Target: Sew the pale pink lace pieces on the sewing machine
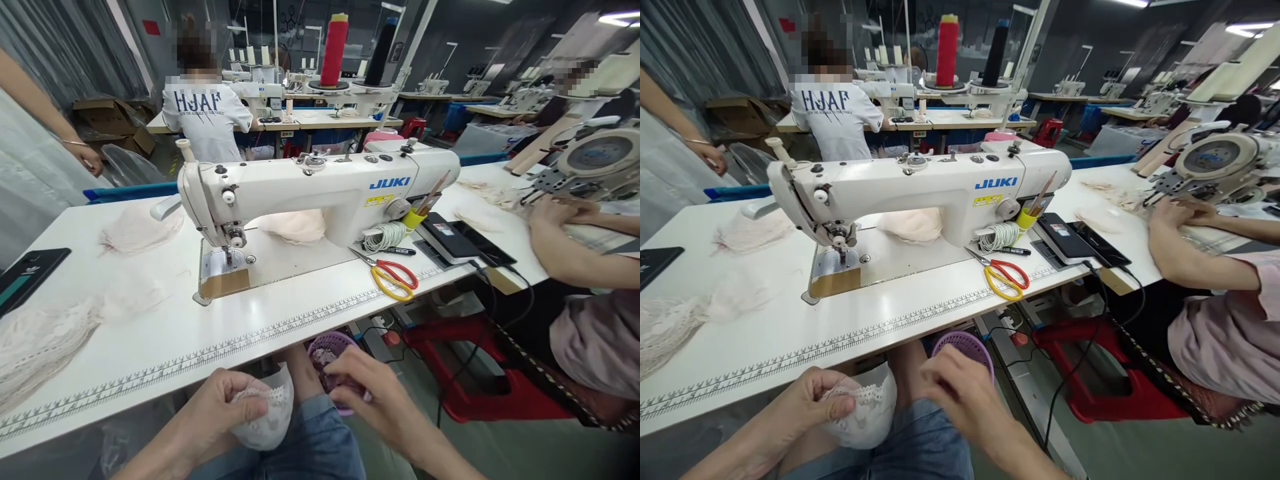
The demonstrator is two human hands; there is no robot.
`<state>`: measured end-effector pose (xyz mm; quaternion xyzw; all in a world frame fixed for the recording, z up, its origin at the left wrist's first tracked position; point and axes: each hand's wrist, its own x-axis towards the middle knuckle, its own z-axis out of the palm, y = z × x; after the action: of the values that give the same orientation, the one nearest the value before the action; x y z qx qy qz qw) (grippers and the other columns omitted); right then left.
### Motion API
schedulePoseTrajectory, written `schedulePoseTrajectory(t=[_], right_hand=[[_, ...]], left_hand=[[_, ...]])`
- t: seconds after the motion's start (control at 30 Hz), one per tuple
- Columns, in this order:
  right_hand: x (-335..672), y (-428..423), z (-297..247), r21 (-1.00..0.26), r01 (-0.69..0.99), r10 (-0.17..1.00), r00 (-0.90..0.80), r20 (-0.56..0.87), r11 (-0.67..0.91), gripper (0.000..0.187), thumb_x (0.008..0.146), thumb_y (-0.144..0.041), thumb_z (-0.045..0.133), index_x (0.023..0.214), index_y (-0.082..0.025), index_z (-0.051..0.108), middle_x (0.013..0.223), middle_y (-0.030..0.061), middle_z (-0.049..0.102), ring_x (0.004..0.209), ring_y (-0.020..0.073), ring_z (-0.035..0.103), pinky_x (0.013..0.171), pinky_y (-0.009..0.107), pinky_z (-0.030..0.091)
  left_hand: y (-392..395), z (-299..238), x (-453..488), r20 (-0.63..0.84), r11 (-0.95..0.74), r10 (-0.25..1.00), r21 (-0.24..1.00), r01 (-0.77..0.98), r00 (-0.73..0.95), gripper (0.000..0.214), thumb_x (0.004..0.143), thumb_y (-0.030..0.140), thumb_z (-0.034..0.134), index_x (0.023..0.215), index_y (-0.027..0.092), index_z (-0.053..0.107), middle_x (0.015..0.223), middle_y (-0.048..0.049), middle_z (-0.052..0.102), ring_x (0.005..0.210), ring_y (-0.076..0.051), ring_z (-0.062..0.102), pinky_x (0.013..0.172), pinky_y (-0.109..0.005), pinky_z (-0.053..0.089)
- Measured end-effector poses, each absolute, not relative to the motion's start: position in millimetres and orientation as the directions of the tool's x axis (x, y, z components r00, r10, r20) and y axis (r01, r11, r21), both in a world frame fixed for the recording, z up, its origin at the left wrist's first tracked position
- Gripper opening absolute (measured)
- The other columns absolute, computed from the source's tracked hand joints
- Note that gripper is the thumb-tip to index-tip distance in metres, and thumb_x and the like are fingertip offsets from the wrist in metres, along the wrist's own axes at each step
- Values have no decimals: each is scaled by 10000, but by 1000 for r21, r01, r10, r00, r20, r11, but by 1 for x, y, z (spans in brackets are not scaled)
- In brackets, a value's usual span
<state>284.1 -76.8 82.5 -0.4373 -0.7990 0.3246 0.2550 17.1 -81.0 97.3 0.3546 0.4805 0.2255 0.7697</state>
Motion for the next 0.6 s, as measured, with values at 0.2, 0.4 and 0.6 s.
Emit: schedulePoseTrajectory(t=[0.2,0.4,0.6], right_hand=[[232,-75,107,-765,288,723,-617,311,575,109,922,-191,492,945,-190,599,854,24,528,768,112,510,637,206,396],[224,-76,100,-637,367,677,-651,345,678,148,949,-198,389,909,-168,529,832,35,521,715,131,485,588,236,347],[239,-73,89,-543,542,728,-653,209,642,119,901,-136,360,904,-166,475,870,63,523,731,161,495,596,255,360]], left_hand=[[-86,102,22,-562,629,717,777,-34,413,408,629,442,784,869,114,745,699,-73,705,607,-165,582,604,-259,437],[-91,101,27,-581,688,693,710,-152,426,428,609,417,806,881,94,738,656,-73,663,605,-164,560,630,-287,423],[-86,104,26,-592,684,683,724,-89,428,437,616,422,806,888,89,736,687,-93,693,655,-175,595,649,-266,439]])
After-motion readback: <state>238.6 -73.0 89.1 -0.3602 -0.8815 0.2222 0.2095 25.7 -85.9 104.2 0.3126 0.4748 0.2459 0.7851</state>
